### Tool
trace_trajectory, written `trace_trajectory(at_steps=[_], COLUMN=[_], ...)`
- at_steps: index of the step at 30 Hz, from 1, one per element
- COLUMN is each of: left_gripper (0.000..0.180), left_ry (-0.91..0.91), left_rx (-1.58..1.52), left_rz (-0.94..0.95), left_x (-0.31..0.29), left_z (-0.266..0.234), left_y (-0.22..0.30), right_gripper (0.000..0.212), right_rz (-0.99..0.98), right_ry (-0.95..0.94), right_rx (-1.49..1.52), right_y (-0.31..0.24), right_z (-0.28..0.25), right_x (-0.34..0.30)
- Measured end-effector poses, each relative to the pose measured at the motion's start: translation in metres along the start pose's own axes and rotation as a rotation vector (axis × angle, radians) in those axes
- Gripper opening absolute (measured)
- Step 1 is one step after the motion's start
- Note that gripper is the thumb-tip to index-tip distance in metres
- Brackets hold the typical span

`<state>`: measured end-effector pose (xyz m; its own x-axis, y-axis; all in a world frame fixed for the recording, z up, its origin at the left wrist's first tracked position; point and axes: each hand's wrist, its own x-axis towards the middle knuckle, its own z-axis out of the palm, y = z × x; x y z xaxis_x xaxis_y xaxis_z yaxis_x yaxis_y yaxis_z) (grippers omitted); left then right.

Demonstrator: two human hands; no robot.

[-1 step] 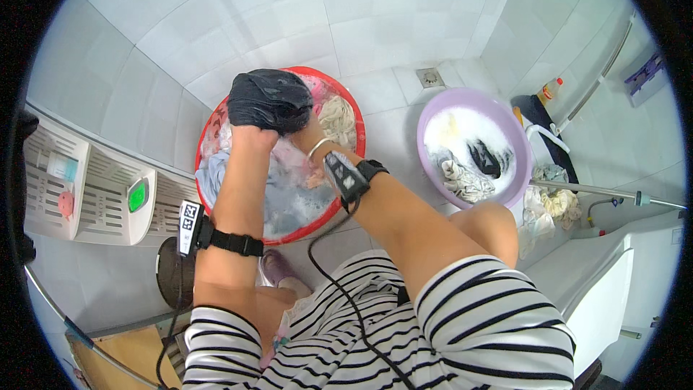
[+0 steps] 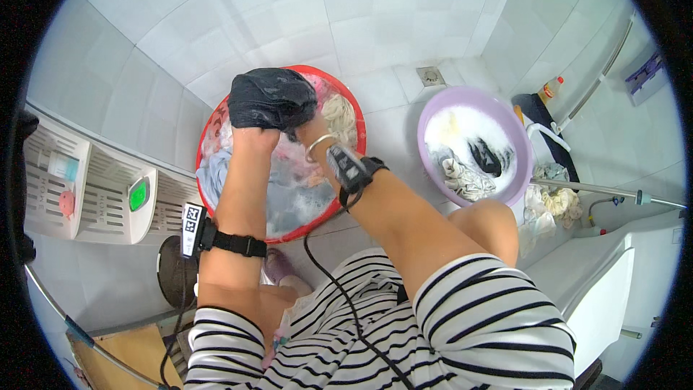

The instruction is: The person hand-washes clothes in two basins filled with soapy water. They scrub and rinse several garments, including a black item, a pink item, and a light-colored item, then place them on the toilet tank.

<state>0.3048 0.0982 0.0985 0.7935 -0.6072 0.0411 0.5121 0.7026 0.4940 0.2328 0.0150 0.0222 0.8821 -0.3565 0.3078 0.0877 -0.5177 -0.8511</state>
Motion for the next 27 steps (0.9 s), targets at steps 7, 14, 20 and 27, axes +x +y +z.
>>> trace_trajectory(at_steps=[7, 14, 20, 27], left_gripper=[0.049, 0.052, 0.032, 0.028], left_ry=[0.418, 0.35, 0.58, 0.651], left_rx=[0.397, 0.045, 0.194, 0.166], left_rz=[-0.472, -0.26, -0.139, -0.02], left_x=[-0.088, -0.032, -0.006, 0.02], left_z=[-0.039, -0.028, -0.053, -0.065], left_y=[0.009, -0.003, -0.016, -0.008], right_gripper=[0.03, 0.027, 0.028, 0.053], right_rz=[0.313, 0.254, 0.29, 0.623], right_ry=[-0.088, 0.13, -0.113, -0.407], right_rx=[1.382, 0.95, 0.99, 1.13], right_y=[-0.027, -0.006, 0.063, -0.001], right_z=[-0.032, 0.023, 0.035, -0.034], right_x=[0.031, 0.025, 0.043, 0.024])
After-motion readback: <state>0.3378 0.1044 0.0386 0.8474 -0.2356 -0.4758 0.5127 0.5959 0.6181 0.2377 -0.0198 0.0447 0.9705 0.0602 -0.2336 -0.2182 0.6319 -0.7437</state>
